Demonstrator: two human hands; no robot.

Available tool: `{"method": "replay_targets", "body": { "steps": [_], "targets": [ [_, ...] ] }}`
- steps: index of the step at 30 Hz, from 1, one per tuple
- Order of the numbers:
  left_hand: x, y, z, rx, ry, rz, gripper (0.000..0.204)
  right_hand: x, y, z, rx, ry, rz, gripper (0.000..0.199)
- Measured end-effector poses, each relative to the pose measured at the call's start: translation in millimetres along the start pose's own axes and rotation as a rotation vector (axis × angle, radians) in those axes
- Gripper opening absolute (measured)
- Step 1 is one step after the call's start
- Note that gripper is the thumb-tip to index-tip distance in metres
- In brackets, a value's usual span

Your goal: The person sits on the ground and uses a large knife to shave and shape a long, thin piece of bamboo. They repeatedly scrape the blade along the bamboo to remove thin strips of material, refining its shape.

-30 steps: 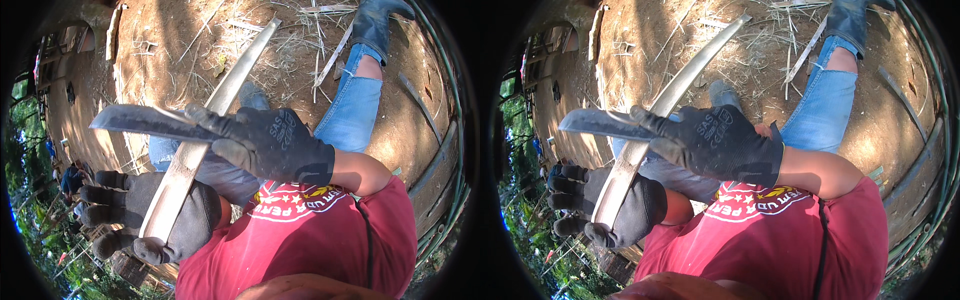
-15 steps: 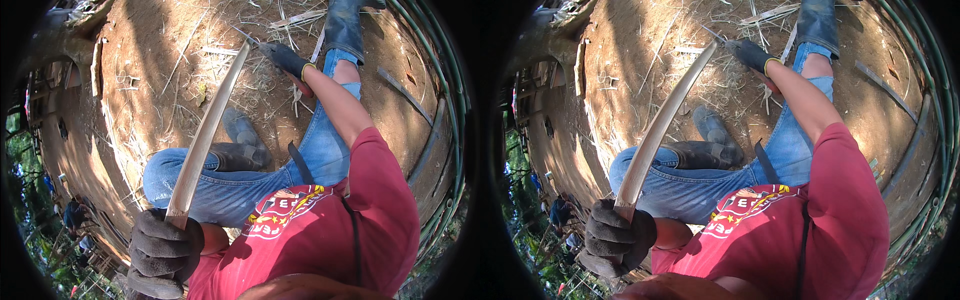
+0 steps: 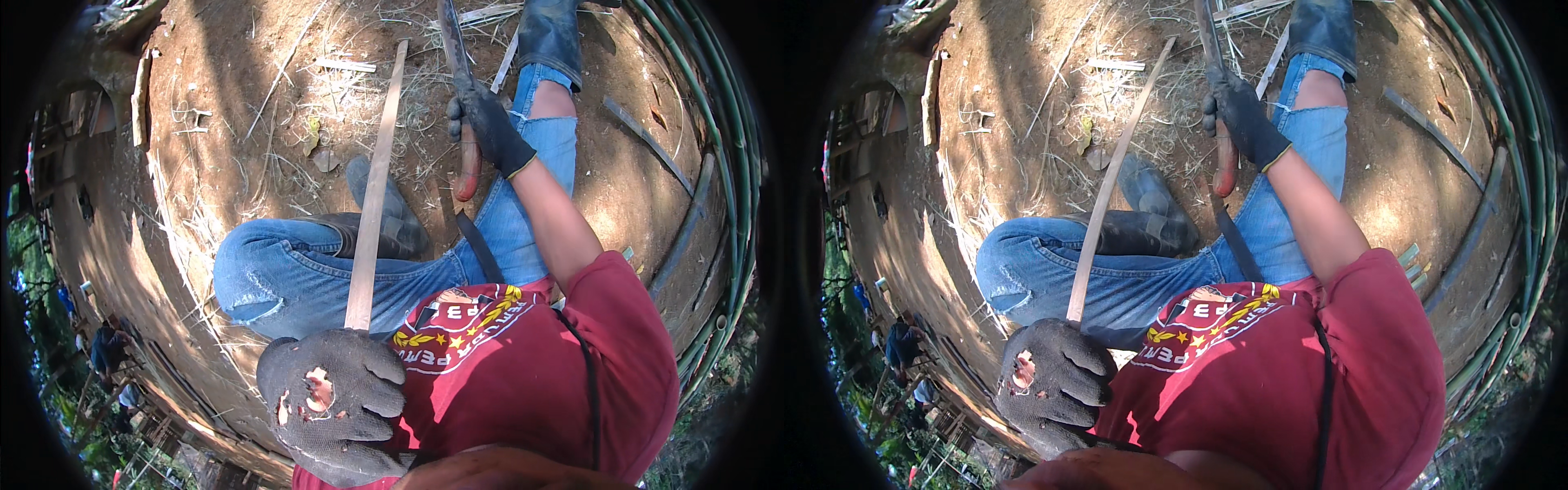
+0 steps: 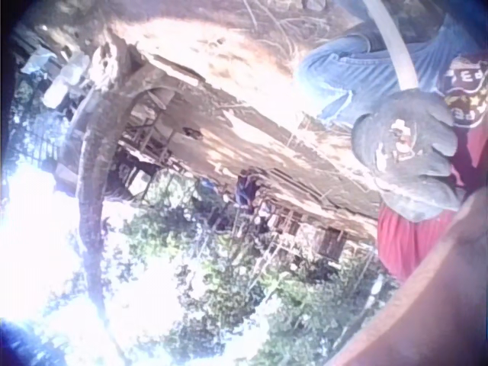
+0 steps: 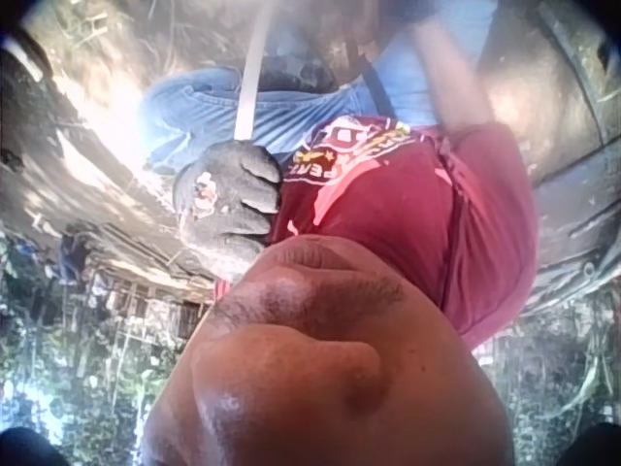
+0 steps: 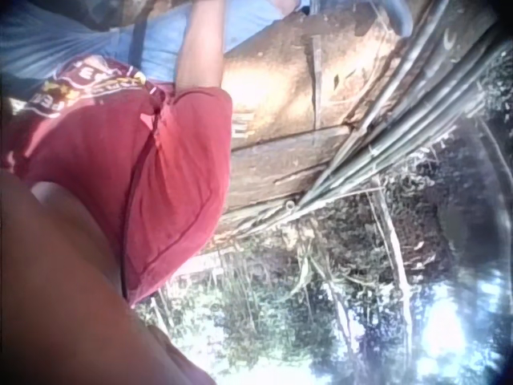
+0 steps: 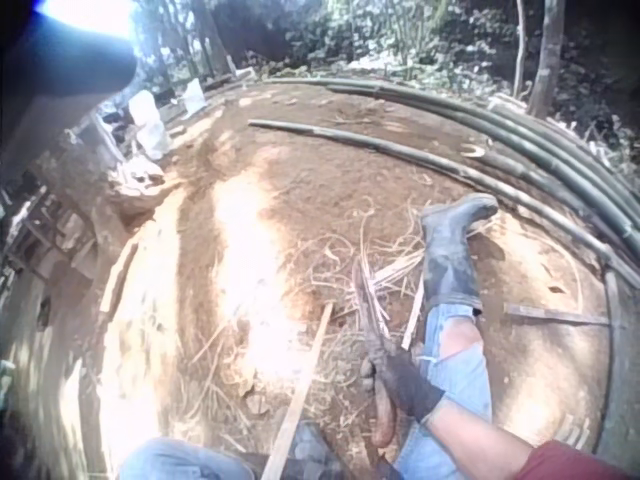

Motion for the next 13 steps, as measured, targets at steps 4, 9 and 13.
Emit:
{"method": "replay_targets", "body": {
  "steps": [4, 9, 13],
  "targets": [
    [-5.3, 6.4, 4.6, 0.006, -0.002, -0.021, 0.029, -47.2, 37.6, 13.7, -0.025, 0.057, 0.168, 0.037],
    [-29.7, 3.6, 0.4, 0.145, 0.04, -0.687, 0.028, -105.5, 133.7, 87.8, -0.497, -0.582, 0.522, 0.04],
    [-33.2, 0.5, -5.0, 0.159, -0.051, -0.625, 0.03, -139.9, 165.6, 137.7, -0.729, -0.719, 0.745, 0.061]
  ]
}}
Point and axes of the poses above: each hand's wrist, its own x-axis towards the middle knuckle, its own y-axis out of the palm, z = x × y, the point moved 6 cm from there along x, towards the middle knuckle, and after that the axes turned 13 degrees about -y, right-handed, at the moved point
